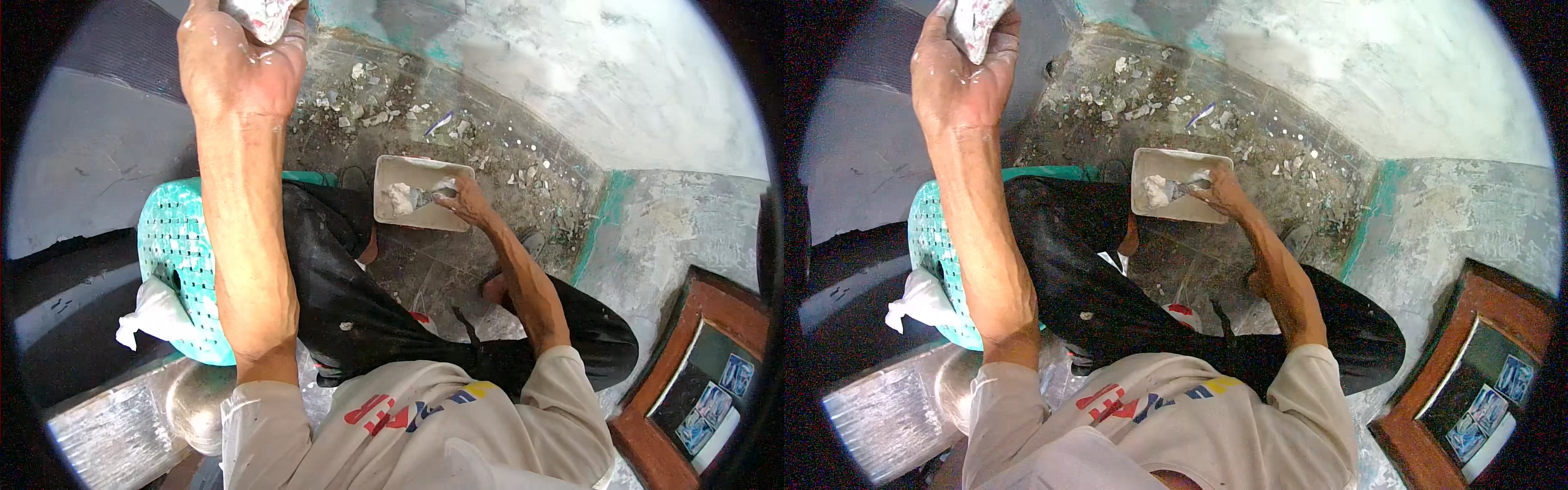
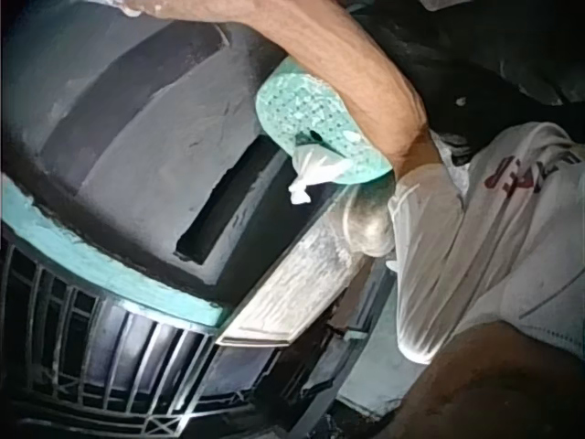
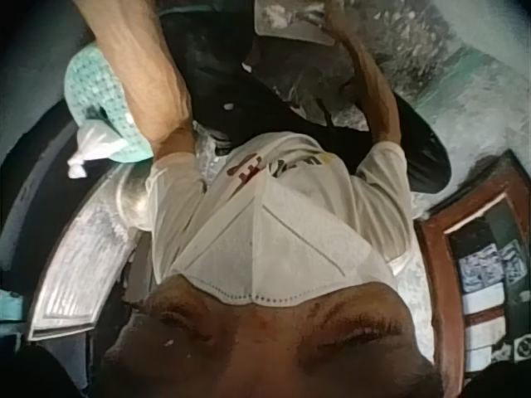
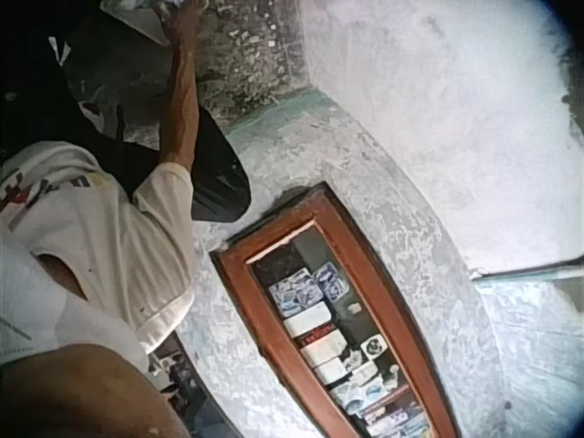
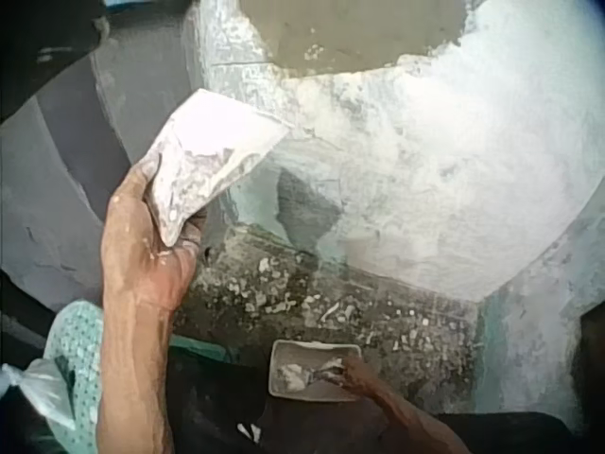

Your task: Applying plaster or wall putty to a damaged wall surface using a hand scraper.

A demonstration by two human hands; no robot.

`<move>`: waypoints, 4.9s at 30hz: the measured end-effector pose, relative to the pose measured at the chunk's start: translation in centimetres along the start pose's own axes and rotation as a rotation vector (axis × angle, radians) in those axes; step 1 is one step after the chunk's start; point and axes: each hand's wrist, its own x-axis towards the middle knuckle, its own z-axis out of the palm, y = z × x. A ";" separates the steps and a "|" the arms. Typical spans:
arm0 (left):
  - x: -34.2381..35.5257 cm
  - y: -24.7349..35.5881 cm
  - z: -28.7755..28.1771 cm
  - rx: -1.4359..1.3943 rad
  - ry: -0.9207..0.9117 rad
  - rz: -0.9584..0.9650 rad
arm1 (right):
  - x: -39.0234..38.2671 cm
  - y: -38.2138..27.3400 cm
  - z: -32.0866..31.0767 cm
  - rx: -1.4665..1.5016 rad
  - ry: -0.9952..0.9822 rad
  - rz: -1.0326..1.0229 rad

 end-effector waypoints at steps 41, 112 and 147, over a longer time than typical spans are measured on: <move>-15.0 -1.8 -2.0 0.285 -0.355 -0.537 | -11.6 -15.9 -32.2 -0.356 0.766 -0.148; -17.0 -2.9 -1.3 0.304 -0.455 -0.685 | -12.6 -18.0 -35.5 0.606 0.582 -0.184; -14.3 -6.2 -4.3 0.155 -0.155 -0.653 | -12.6 -15.6 -36.3 -0.312 0.619 0.243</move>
